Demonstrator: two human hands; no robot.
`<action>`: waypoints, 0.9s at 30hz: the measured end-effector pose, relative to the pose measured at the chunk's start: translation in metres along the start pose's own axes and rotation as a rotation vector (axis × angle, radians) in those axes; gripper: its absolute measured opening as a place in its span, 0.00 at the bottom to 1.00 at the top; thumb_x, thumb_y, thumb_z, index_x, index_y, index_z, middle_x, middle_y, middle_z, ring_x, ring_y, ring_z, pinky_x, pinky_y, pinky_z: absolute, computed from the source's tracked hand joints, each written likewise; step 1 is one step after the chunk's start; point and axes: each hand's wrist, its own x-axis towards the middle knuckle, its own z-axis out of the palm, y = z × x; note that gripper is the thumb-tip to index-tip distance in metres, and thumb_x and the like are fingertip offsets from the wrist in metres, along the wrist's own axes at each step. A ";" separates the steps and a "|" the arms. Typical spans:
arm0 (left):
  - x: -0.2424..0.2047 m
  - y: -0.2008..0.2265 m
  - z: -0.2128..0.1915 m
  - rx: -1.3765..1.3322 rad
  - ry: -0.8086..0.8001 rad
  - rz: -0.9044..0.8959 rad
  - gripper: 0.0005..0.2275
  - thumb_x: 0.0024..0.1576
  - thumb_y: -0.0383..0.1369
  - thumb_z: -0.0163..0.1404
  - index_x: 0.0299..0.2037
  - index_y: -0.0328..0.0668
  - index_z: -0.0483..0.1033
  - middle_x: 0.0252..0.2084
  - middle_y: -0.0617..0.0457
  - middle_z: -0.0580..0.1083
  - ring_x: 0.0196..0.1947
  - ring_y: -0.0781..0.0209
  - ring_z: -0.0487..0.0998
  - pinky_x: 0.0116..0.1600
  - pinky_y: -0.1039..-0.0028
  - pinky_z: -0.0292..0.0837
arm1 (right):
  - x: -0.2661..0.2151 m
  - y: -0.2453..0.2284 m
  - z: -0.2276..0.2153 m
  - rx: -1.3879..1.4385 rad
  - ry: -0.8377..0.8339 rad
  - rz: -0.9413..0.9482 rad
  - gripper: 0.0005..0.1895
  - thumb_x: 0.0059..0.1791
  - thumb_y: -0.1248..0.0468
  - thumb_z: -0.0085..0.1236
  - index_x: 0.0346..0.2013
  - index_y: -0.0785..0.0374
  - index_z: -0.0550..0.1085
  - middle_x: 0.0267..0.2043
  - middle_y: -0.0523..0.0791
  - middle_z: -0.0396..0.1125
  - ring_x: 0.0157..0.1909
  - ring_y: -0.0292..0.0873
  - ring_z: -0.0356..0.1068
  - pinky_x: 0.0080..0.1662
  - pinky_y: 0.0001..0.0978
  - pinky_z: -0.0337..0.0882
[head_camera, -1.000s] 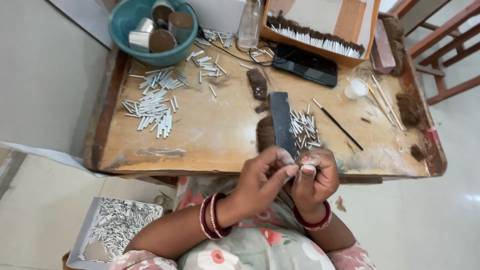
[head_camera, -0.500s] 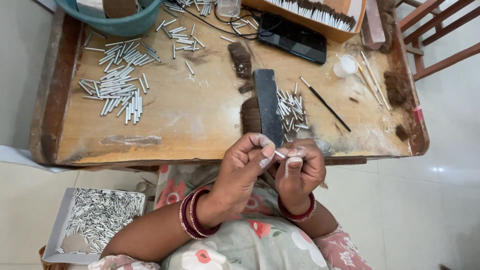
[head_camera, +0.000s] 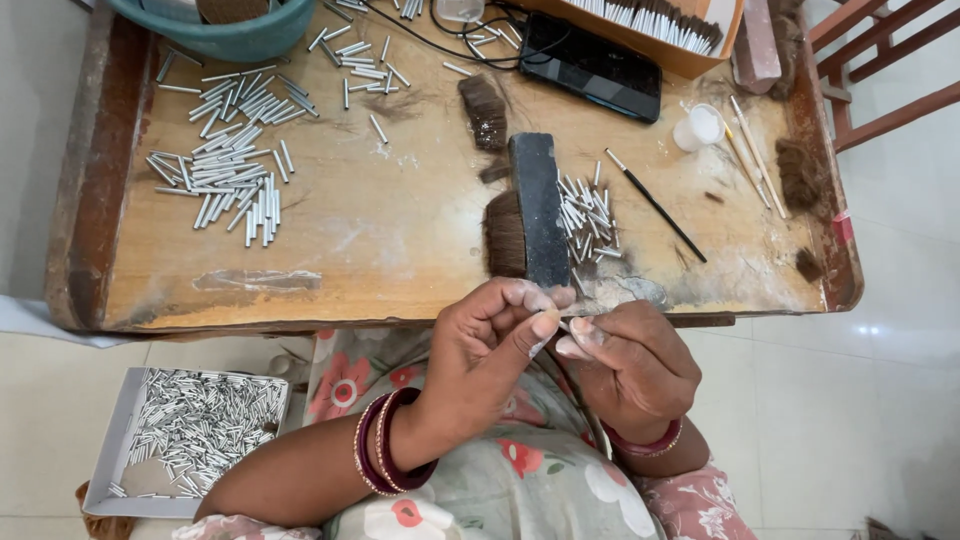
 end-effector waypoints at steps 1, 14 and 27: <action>-0.001 0.000 0.001 0.000 0.001 -0.001 0.05 0.67 0.27 0.52 0.49 0.32 0.74 0.46 0.50 0.79 0.46 0.71 0.75 0.53 0.77 0.71 | 0.007 -0.005 -0.001 0.000 -0.001 0.002 0.10 0.46 0.70 0.70 0.37 0.67 0.75 0.35 0.48 0.71 0.31 0.41 0.69 0.34 0.31 0.68; -0.006 -0.009 -0.003 0.001 0.040 0.031 0.05 0.64 0.26 0.55 0.46 0.33 0.76 0.50 0.47 0.79 0.54 0.67 0.76 0.62 0.73 0.70 | -0.012 -0.004 0.001 0.082 0.102 0.106 0.13 0.42 0.73 0.70 0.40 0.68 0.76 0.38 0.50 0.73 0.36 0.40 0.75 0.37 0.25 0.76; 0.021 -0.016 0.006 0.074 0.083 -0.010 0.04 0.61 0.27 0.54 0.41 0.33 0.77 0.46 0.49 0.81 0.45 0.69 0.78 0.56 0.73 0.71 | -0.004 0.029 0.003 0.244 0.142 0.118 0.12 0.43 0.75 0.68 0.39 0.67 0.78 0.37 0.48 0.75 0.35 0.39 0.78 0.37 0.25 0.78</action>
